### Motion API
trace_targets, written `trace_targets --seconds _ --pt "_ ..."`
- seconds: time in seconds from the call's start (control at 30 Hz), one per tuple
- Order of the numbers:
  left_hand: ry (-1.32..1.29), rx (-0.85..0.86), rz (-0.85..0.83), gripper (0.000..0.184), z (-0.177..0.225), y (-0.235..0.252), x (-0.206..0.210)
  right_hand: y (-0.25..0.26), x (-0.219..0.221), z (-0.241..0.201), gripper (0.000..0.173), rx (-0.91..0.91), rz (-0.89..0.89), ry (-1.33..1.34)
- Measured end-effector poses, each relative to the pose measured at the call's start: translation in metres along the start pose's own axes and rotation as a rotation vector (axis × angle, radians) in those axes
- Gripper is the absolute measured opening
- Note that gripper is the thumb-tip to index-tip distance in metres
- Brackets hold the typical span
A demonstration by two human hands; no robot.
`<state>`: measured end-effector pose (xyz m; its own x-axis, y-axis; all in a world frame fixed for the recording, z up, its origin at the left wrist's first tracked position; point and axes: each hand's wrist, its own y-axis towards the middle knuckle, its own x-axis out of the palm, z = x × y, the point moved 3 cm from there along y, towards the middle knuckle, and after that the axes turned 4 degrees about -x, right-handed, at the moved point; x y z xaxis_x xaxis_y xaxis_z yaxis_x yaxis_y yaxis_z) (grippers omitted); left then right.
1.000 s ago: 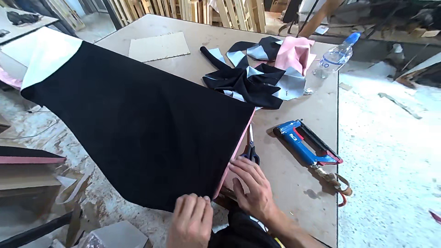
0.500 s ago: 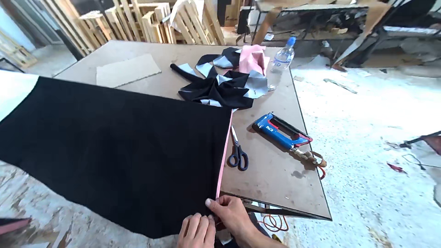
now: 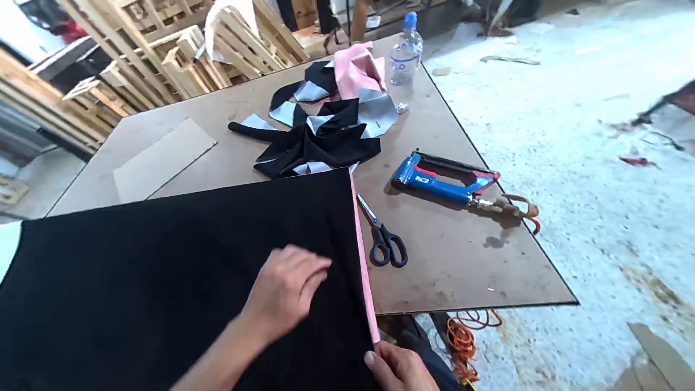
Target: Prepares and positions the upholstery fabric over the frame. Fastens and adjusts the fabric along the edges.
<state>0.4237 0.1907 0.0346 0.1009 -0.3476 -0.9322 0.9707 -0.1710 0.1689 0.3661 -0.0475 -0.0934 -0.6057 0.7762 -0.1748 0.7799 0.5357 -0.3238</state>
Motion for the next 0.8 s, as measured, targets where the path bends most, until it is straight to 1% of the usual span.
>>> trace_targets --seconds 0.03,0.1,0.17,0.2,0.27,0.33,0.4,0.43,0.5,0.53,0.57,0.6,0.67,0.73,0.8 --pt "0.022 0.138 -0.039 0.025 -0.007 0.023 -0.005 -0.004 0.004 -0.001 0.031 0.022 0.035 -0.044" --pt "0.066 0.394 -0.124 0.026 -0.019 0.075 -0.002 -0.009 0.011 -0.002 0.033 0.079 0.13 -0.118" --pt "0.087 0.555 -0.252 0.034 -0.029 0.124 0.014 -0.013 0.019 0.0 0.032 0.14 0.248 -0.15" --pt "0.092 0.605 -0.332 0.037 -0.033 0.144 0.025 -0.014 0.025 0.001 0.032 0.175 0.3 -0.167" --pt "0.059 0.639 -0.511 0.038 -0.041 0.175 0.047 -0.012 0.033 0.001 0.033 0.248 0.389 -0.217" --pt "-0.024 0.642 -0.643 0.037 -0.049 0.19 0.065 -0.012 0.038 -0.002 0.033 0.301 0.487 -0.282" --pt "-0.13 0.672 -0.683 0.032 -0.059 0.194 0.079 -0.017 0.045 -0.012 0.031 0.301 0.627 -0.277" --pt "-0.183 0.688 -0.682 0.031 -0.064 0.194 0.083 -0.02 0.048 -0.019 0.034 0.276 0.688 -0.264" --pt "-0.264 0.715 -0.693 0.03 -0.068 0.192 0.087 -0.021 0.052 -0.028 0.05 0.246 0.77 -0.267" --pt "-0.287 0.723 -0.699 0.029 -0.069 0.191 0.088 -0.021 0.054 -0.03 0.054 0.232 0.798 -0.29" --pt "-0.295 0.723 -0.704 0.027 -0.069 0.191 0.088 -0.02 0.057 -0.029 0.054 0.205 0.827 -0.319" --pt "-0.293 0.721 -0.7 0.023 -0.067 0.19 0.088 -0.02 0.059 -0.026 0.049 0.159 0.863 -0.336" --pt "-0.259 0.732 -0.693 0.013 -0.063 0.19 0.089 -0.023 0.063 -0.017 0.032 0.058 0.938 -0.31" --pt "-0.224 0.747 -0.71 0.014 -0.06 0.19 0.087 -0.026 0.066 -0.01 0.02 -0.034 0.988 -0.21" --pt "-0.227 0.76 -0.717 0.019 -0.057 0.194 0.082 -0.029 0.065 -0.011 0.018 -0.082 0.982 -0.128"
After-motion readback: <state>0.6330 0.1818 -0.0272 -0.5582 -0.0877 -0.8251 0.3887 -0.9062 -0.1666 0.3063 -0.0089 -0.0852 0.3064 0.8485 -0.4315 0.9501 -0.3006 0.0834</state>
